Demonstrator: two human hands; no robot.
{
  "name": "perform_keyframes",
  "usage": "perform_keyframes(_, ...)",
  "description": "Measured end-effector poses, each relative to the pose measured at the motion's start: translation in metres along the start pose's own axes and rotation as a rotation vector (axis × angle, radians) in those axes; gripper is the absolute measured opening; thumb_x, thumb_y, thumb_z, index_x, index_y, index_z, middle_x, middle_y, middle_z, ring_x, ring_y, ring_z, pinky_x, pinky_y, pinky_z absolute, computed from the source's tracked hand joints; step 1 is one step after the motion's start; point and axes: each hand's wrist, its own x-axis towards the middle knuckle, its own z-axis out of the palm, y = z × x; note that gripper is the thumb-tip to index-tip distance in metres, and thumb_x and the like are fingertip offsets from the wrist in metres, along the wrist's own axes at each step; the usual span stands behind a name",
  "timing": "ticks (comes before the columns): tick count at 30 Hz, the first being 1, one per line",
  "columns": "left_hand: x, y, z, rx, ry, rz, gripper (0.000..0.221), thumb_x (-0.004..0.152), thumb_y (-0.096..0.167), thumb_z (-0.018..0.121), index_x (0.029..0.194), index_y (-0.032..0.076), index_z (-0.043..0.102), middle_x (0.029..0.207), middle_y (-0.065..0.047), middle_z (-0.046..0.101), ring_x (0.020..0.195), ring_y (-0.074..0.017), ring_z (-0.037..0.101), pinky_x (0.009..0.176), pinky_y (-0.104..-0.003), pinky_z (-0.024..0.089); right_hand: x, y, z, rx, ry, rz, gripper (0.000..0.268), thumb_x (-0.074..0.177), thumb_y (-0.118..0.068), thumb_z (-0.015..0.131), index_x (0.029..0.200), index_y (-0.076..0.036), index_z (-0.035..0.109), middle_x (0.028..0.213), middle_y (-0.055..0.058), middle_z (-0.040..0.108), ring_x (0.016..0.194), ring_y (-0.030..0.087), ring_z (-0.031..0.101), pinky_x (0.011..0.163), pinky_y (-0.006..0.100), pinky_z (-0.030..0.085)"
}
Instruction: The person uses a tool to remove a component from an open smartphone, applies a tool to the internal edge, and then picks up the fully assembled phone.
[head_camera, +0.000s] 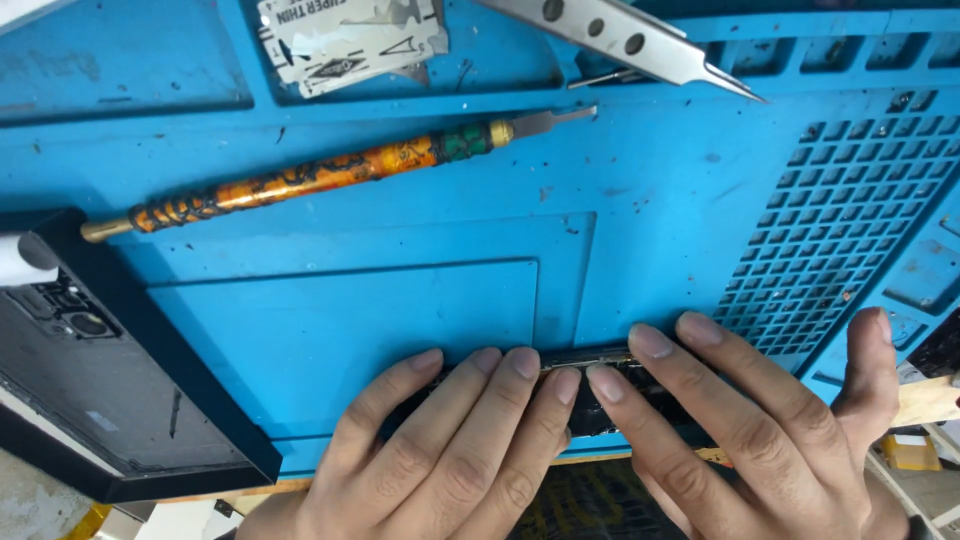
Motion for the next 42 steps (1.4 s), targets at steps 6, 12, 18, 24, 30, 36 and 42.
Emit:
perform_keyframes(6, 0.002, -0.006, 0.005, 0.027, 0.028, 0.048, 0.013, 0.087, 0.029, 0.052, 0.093, 0.023, 0.062, 0.090, 0.007, 0.060, 0.080, -0.0040, 0.058, 0.071, -0.023, 0.046, -0.003, 0.006, 0.004, -0.006, -0.047, -0.041, 0.021, 0.083, -0.025, 0.050, 0.100, -0.020, 0.061, 0.100, 0.007, 0.057, 0.097, 0.027, 0.052, 0.098, 0.059, 0.012)
perform_keyframes(12, 0.005, 0.000, 0.003, -0.056, 0.003, -0.043, 0.018, 0.086, 0.030, 0.046, 0.092, 0.022, 0.061, 0.089, 0.007, 0.062, 0.080, -0.0046, 0.059, 0.072, -0.023, 0.044, 0.001, -0.001, 0.003, -0.004, 0.001, 0.017, 0.019, 0.084, -0.019, 0.048, 0.094, -0.020, 0.064, 0.096, 0.007, 0.060, 0.094, 0.027, 0.055, 0.097, 0.058, 0.013)
perform_keyframes(18, 0.023, 0.018, -0.026, -0.525, -0.271, -0.500, 0.064, 0.084, 0.047, 0.008, 0.101, 0.011, 0.058, 0.091, -0.005, 0.051, 0.081, -0.0202, 0.051, 0.068, -0.035, 0.032, -0.007, -0.003, -0.004, -0.016, -0.020, -0.052, 0.018, 0.085, -0.017, 0.054, 0.099, -0.016, 0.065, 0.097, 0.012, 0.062, 0.092, 0.031, 0.059, 0.096, 0.059, 0.011)
perform_keyframes(24, 0.021, 0.006, -0.029, -0.616, -0.394, -0.355, 0.064, 0.077, 0.053, 0.012, 0.104, 0.011, 0.052, 0.094, -0.005, 0.048, 0.080, -0.0200, 0.045, 0.062, -0.036, 0.029, -0.010, -0.003, -0.005, -0.028, 0.002, -0.086, 0.016, 0.086, -0.017, 0.059, 0.099, -0.016, 0.067, 0.097, 0.011, 0.063, 0.091, 0.029, 0.060, 0.093, 0.061, 0.011)
perform_keyframes(30, 0.020, 0.007, -0.028, -0.624, -0.440, -0.382, 0.064, 0.073, 0.056, 0.014, 0.106, 0.015, 0.052, 0.094, -0.003, 0.046, 0.079, -0.0193, 0.042, 0.060, -0.039, 0.025, -0.012, -0.003, -0.007, -0.037, -0.059, -0.072, 0.021, 0.086, -0.021, 0.054, 0.102, -0.016, 0.065, 0.101, 0.012, 0.062, 0.095, 0.029, 0.058, 0.091, 0.064, 0.012)
perform_keyframes(36, 0.016, 0.006, -0.025, -0.612, -0.442, -0.374, 0.062, 0.072, 0.056, 0.018, 0.107, 0.016, 0.052, 0.095, -0.003, 0.045, 0.081, -0.0196, 0.042, 0.060, -0.042, 0.025, -0.012, -0.006, -0.004, -0.026, -0.029, -0.049, 0.018, 0.085, -0.017, 0.056, 0.100, -0.016, 0.067, 0.099, 0.011, 0.063, 0.093, 0.029, 0.059, 0.092, 0.063, 0.011)
perform_keyframes(42, 0.014, 0.008, -0.022, -0.604, -0.411, -0.366, 0.064, 0.072, 0.056, 0.015, 0.106, 0.016, 0.052, 0.095, -0.004, 0.045, 0.079, -0.0203, 0.042, 0.061, -0.041, 0.024, -0.015, -0.004, -0.002, -0.026, -0.041, -0.064, 0.021, 0.086, -0.021, 0.053, 0.100, -0.015, 0.067, 0.100, 0.013, 0.063, 0.094, 0.030, 0.059, 0.092, 0.063, 0.010)
